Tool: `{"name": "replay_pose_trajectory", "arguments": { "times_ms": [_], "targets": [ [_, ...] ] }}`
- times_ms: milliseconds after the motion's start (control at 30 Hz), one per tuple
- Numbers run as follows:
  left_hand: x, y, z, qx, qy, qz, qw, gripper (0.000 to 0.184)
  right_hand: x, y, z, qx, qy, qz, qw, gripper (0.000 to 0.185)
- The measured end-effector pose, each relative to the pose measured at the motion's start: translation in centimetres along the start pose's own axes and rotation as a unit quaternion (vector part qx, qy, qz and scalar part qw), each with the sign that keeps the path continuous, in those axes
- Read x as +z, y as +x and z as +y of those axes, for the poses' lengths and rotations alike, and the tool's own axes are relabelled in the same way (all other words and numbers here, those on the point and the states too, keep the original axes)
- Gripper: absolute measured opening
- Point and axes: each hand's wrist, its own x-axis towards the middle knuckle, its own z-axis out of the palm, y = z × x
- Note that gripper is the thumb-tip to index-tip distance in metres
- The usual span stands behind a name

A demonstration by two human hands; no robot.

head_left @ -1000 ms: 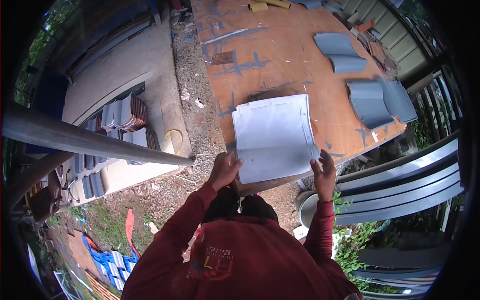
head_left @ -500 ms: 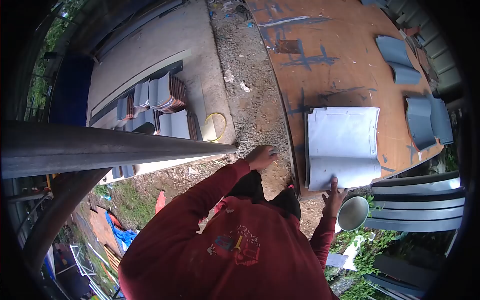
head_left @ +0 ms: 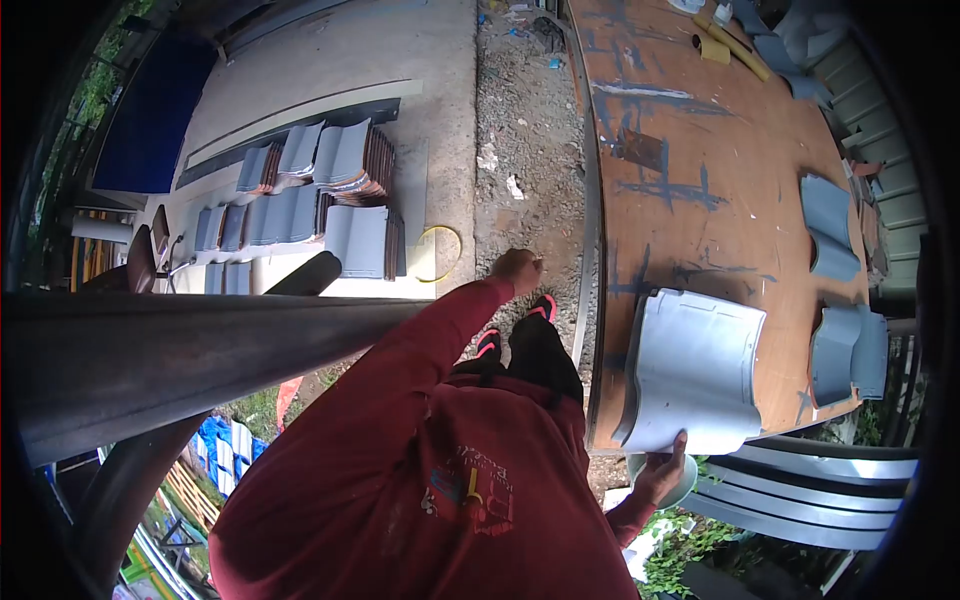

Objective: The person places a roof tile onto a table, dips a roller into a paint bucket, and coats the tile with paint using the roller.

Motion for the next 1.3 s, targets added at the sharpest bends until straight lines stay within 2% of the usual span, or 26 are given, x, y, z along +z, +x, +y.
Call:
{"name": "replay_pose_trajectory", "arguments": {
  "times_ms": [67,100,133,200,233,267,300,333,367,400,433,467,500,533,600,667,700,733,800,833,900,1033,1133,1200,1233,1300],
  "targets": [
    [-1.9,4.0,-5.2,-0.059,0.051,-0.029,0.996,0.047,1.4,-0.6,-1.9,-0.05,0.008,0.028,0.998,0.054],
    [-4.2,4.6,-7.0,-0.05,0.081,-0.022,0.995,0.049,1.5,0.5,-1.8,-0.026,0.123,0.063,0.99,0.054],
    [-3.8,7.2,-11.9,-0.043,0.162,-0.023,0.986,0.048,0.7,1.0,-1.6,-0.027,0.165,0.049,0.985,0.058],
    [-6.1,8.3,-18.0,-0.102,0.206,-0.014,0.973,0.046,1.3,1.1,-3.2,-0.045,0.216,0.027,0.975,0.061],
    [-8.6,7.4,-17.8,-0.169,0.205,-0.034,0.964,0.039,2.0,0.6,-4.5,-0.002,0.225,0.074,0.972,0.061],
    [-10.7,6.8,-19.2,-0.195,0.223,-0.072,0.952,0.039,2.8,0.4,-6.0,-0.007,0.285,0.032,0.958,0.064],
    [-13.2,4.7,-17.8,-0.173,0.241,-0.072,0.952,0.038,2.4,0.7,-5.2,-0.042,0.273,0.06,0.959,0.058],
    [-14.1,4.6,-19.6,-0.143,0.293,-0.148,0.934,0.038,0.9,1.5,-4.8,-0.084,0.251,0.095,0.96,0.053],
    [-13.9,3.6,-23.0,-0.116,0.264,-0.098,0.952,0.043,0.0,2.6,-4.2,-0.112,0.195,0.187,0.956,0.064],
    [-15.2,3.3,-22.8,-0.115,0.288,-0.2,0.93,0.048,-1.6,3.7,-2.9,-0.237,0.096,0.149,0.955,0.053],
    [-14.1,3.2,-26.9,-0.096,0.323,-0.213,0.917,0.048,-2.4,4.3,-2.5,-0.359,-0.029,0.147,0.921,0.049],
    [-13.4,2.5,-31.0,-0.071,0.322,-0.224,0.917,0.046,-1.9,4.7,-3.5,-0.385,-0.083,0.154,0.906,0.044],
    [-13.6,1.4,-29.5,-0.236,0.156,-0.173,0.943,0.044,-1.2,5.1,-4.7,-0.412,-0.134,0.163,0.887,0.04],
    [-13.9,0.4,-28.1,-0.273,0.131,-0.159,0.94,0.021,1.6,5.3,-7.3,-0.371,-0.1,0.164,0.909,0.036],
    [-15.0,-0.3,-25.4,-0.129,0.284,-0.228,0.923,0.017,6.4,6.4,-13.3,-0.316,-0.046,0.158,0.934,0.032],
    [-16.3,0.1,-23.0,-0.135,0.276,-0.242,0.92,0.026,10.2,8.2,-19.5,-0.257,-0.032,0.154,0.954,0.033],
    [-16.2,0.9,-23.5,-0.172,0.222,-0.226,0.933,0.023,11.8,9.1,-21.9,-0.213,-0.037,0.156,0.964,0.036],
    [-16.1,1.9,-24.4,-0.209,0.165,-0.207,0.941,0.021,13.1,10.5,-24.0,-0.222,-0.038,0.161,0.961,0.036],
    [-16.3,4.1,-25.6,-0.217,0.129,-0.158,0.955,0.024,15.0,13.7,-27.9,-0.12,0.139,0.007,0.983,0.032],
    [-16.5,4.6,-27.0,-0.21,0.118,-0.115,0.964,0.028,16.2,14.8,-29.9,-0.129,0.138,0.007,0.982,0.032],
    [-17.7,6.4,-27.7,-0.202,0.132,-0.064,0.968,0.034,19.0,17.2,-33.2,-0.056,0.232,-0.037,0.971,0.047],
    [-19.9,8.6,-29.7,-0.274,0.178,-0.044,0.944,0.038,26.8,21.4,-35.9,-0.075,0.248,-0.033,0.965,0.057],
    [-23.3,12.9,-32.2,-0.279,0.192,-0.037,0.94,0.042,35.6,27.1,-37.1,-0.137,0.245,-0.028,0.96,0.048],
    [-26.7,17.5,-34.1,-0.297,0.168,0.074,0.937,0.043,41.9,30.5,-38.6,-0.135,0.259,-0.098,0.951,0.042],
    [-28.6,20.5,-35.0,-0.293,0.17,0.073,0.938,0.043,44.2,32.6,-38.8,-0.149,0.255,-0.098,0.95,0.042],
    [-33.8,26.5,-37.5,-0.188,0.089,0.242,0.948,0.026,47.8,36.4,-38.4,-0.148,0.241,-0.096,0.954,0.041]
  ]
}}
